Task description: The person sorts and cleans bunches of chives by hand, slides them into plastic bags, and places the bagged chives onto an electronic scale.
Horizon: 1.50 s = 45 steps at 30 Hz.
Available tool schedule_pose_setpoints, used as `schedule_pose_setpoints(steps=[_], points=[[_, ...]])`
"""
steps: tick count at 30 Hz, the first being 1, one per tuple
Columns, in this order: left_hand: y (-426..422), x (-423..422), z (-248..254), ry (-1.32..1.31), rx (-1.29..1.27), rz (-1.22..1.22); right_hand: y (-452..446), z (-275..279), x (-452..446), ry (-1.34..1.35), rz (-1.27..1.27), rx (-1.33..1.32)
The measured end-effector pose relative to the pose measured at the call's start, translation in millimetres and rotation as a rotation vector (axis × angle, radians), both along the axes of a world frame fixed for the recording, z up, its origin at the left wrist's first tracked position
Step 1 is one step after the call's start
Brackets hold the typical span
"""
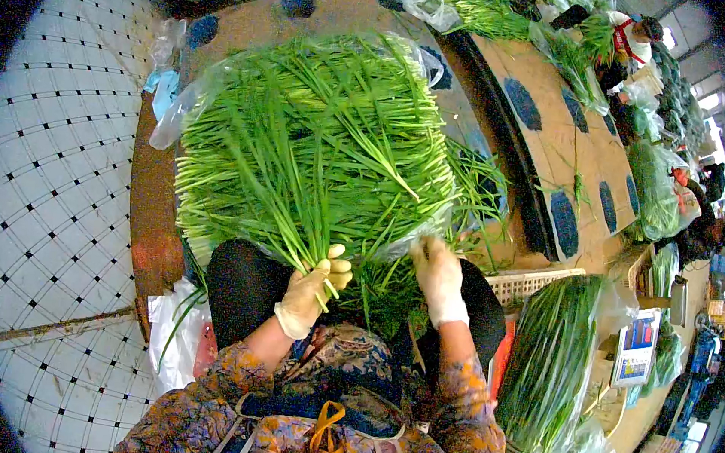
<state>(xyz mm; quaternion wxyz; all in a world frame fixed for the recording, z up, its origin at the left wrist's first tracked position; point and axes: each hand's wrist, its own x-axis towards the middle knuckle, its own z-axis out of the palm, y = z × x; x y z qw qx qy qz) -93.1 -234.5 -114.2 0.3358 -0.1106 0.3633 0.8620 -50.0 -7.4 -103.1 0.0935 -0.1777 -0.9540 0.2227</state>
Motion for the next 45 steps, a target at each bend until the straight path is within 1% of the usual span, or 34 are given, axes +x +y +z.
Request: schedule_pose_setpoints(steps=[1, 2, 3, 5, 6, 8, 9, 10, 11, 12, 13, 15, 17, 19, 21, 22, 23, 25, 27, 28, 29, 31, 32, 33, 35, 36, 37, 39, 41, 43, 44, 45], points=[[-1, -1, -5, 0.007, -0.002, 0.002, 3, 7, -27, 0.106, 0.032, -0.018], [-3, -2, -14, -0.059, 0.113, -0.053, 4, 13, -53, 0.24, 0.064, 0.052], [-3, -2, -20, -0.122, 0.229, -0.11, 5, 12, -73, 0.201, 0.056, 0.184], [-3, -3, -22, -0.141, 0.298, -0.141, 5, -7, -102, -0.079, -0.034, 0.376], [-4, -3, -23, -0.127, 0.294, -0.152, 10, -12, -111, -0.071, -0.026, 0.373], [-4, -4, -25, -0.115, 0.291, -0.154, 19, -16, -122, -0.407, 0.015, 0.388], [-4, -3, -27, -0.118, 0.293, -0.146, 29, -14, -114, -0.076, 0.069, 0.349], [-4, -2, -28, -0.129, 0.344, -0.124, 29, 9, -110, -0.034, 0.063, 0.313], [-4, -1, -25, -0.115, 0.33, -0.126, 40, 17, -107, 0.108, 0.056, 0.376], [-4, 0, -26, -0.123, 0.353, -0.129, 53, 18, -104, 0.285, -0.061, 0.019], [-3, -1, -27, -0.128, 0.378, -0.135, 49, 55, -94, 0.211, -0.126, 0.032], [0, 0, -24, -0.131, 0.376, -0.143, 44, 93, -79, 0.512, -0.114, -0.102], [2, 2, -22, -0.122, 0.369, -0.14, 30, 112, -62, 0.552, -0.109, 0.232], [1, 2, -20, -0.088, 0.367, -0.161, 14, 93, -44, 0.597, 0.172, 0.39], [0, 3, -12, -0.119, 0.365, -0.187, -35, 85, -22, 0.219, 0.227, 0.532], [0, 3, -13, -0.104, 0.37, -0.201, -53, 70, -12, 0.159, 0.323, 0.463], [1, 2, -20, -0.165, 0.403, -0.205, -68, 53, -2, 0.1, 0.419, 0.392], [-1, 3, -27, -0.115, 0.345, -0.214, -93, 35, 18, 0.199, 0.457, 0.273], [-1, 7, -28, -0.111, 0.226, -0.146, -100, 30, 31, 0.263, 0.475, 0.146], [-1, 9, -29, -0.095, 0.182, -0.129, -104, 32, 35, 0.176, 0.464, 0.024], [0, 10, -30, -0.076, 0.141, -0.113, -105, 36, 38, 0.178, 0.456, 0.027], [-2, 8, -42, -0.059, 0.131, -0.144, -105, 47, 43, 0.115, 0.497, -0.202], [-2, 7, -40, -0.044, 0.117, -0.165, -95, 38, 46, 0.033, 0.544, -0.489], [-3, 9, -38, -0.041, 0.118, -0.168, -82, 29, 48, 0.061, 0.567, -0.616], [-6, 13, -16, -0.104, 0.055, -0.234, -86, 18, 37, 0.111, 0.009, -1.032], [-6, 16, -22, -0.104, 0.077, -0.251, -86, 18, 30, 0.117, -0.103, -0.887], [-6, 20, -19, -0.097, 0.078, -0.254, -90, 17, 24, 0.125, -0.103, -0.886], [-4, 23, -13, -0.094, 0.109, -0.161, -94, 5, 14, -0.216, -0.125, -1.134], [-6, 22, -23, -0.116, 0.082, -0.161, -97, -3, 16, -0.169, -0.142, -1.087], [-10, 20, -34, -0.064, 0.038, -0.174, -91, -5, 24, 0.157, -0.17, -1.137], [-12, 20, -22, -0.058, 0.112, -0.16, -84, 6, 29, 0.138, -0.263, -1.092], [-13, 20, -23, -0.056, 0.113, -0.156, -67, -12, 37, 0.208, -0.332, -1.168]])
